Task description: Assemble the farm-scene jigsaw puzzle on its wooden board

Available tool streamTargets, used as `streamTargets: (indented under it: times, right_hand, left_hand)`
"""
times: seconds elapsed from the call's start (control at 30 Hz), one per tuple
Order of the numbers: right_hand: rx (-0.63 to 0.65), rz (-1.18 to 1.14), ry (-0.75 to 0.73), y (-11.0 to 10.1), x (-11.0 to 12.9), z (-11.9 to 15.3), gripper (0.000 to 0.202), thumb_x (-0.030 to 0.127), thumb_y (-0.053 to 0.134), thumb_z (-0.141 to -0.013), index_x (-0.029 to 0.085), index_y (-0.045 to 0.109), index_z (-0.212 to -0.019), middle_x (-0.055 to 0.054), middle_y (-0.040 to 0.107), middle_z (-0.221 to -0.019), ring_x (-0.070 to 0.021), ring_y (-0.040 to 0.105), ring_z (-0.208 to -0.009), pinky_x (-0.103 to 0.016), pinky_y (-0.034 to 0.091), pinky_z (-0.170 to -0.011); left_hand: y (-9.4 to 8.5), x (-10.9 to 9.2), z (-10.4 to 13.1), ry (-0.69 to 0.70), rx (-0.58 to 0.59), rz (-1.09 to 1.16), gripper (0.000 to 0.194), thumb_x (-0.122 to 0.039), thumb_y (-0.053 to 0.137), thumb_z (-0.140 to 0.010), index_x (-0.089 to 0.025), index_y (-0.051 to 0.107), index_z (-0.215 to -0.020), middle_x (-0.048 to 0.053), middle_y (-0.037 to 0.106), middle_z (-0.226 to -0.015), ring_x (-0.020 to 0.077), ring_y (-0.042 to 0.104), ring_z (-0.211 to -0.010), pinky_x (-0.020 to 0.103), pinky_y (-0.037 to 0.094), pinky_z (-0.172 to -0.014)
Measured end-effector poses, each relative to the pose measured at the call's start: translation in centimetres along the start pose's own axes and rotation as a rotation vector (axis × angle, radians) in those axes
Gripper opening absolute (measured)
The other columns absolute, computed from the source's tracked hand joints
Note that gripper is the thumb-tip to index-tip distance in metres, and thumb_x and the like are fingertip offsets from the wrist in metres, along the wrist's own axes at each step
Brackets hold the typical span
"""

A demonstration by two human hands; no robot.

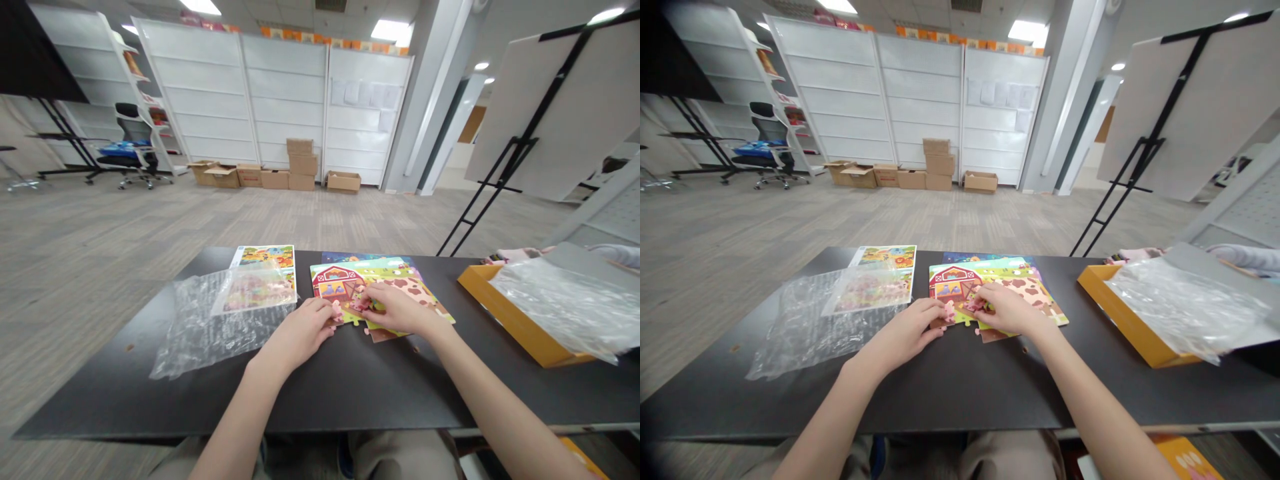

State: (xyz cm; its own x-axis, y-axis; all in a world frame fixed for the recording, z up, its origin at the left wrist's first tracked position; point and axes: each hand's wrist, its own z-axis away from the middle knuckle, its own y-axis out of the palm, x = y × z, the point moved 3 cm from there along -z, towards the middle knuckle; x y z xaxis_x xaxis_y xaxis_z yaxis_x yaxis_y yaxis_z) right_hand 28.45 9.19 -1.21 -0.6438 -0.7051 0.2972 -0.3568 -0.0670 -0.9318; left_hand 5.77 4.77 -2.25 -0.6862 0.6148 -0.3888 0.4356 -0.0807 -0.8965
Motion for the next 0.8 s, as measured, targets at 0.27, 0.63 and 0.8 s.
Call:
streamTargets:
  times: [0.27, 0.63, 0.8]
  right_hand:
    - [-0.097, 0.03, -0.046, 0.3, 0.0, -0.1, 0.016, 0.012, 0.057, -0.089, 0.019, 0.066, -0.1, -0.01, 0.067, -0.106, -0.0242, 0.061, -0.101, -0.039, 0.05, -0.089]
    - [-0.025, -0.069, -0.173, 1.9, 3.5, -0.8, 0.024, 0.026, 0.066, -0.09, 0.022, 0.064, -0.114, -0.01, 0.068, -0.116, -0.0256, 0.06, -0.111, -0.042, 0.047, -0.097]
    - [-0.054, -0.067, -0.158, 2.1, 3.5, -1.1, 0.016, 0.027, 0.067, -0.09, 0.021, 0.063, -0.105, -0.01, 0.069, -0.11, -0.0256, 0.061, -0.107, -0.043, 0.047, -0.094]
  left_hand:
    - [-1.0, -0.5, 0.4, -0.153, 0.058, -0.149, 0.023, -0.025, 0.067, -0.09, -0.023, 0.064, -0.113, 0.007, 0.066, -0.123, 0.0254, 0.068, -0.103, 0.037, 0.055, -0.085]
    - [0.4, 0.8, 1.0, -0.126, -0.102, 0.045, 0.032, -0.012, 0.066, -0.085, -0.023, 0.062, -0.114, 0.007, 0.058, -0.134, 0.023, 0.062, -0.118, 0.037, 0.05, -0.103]
    - [0.6, 0.6, 0.7, -0.076, -0.11, -0.066, 0.025, -0.007, 0.052, -0.091, -0.022, 0.063, -0.109, 0.007, 0.064, -0.124, 0.0213, 0.062, -0.113, 0.035, 0.052, -0.098]
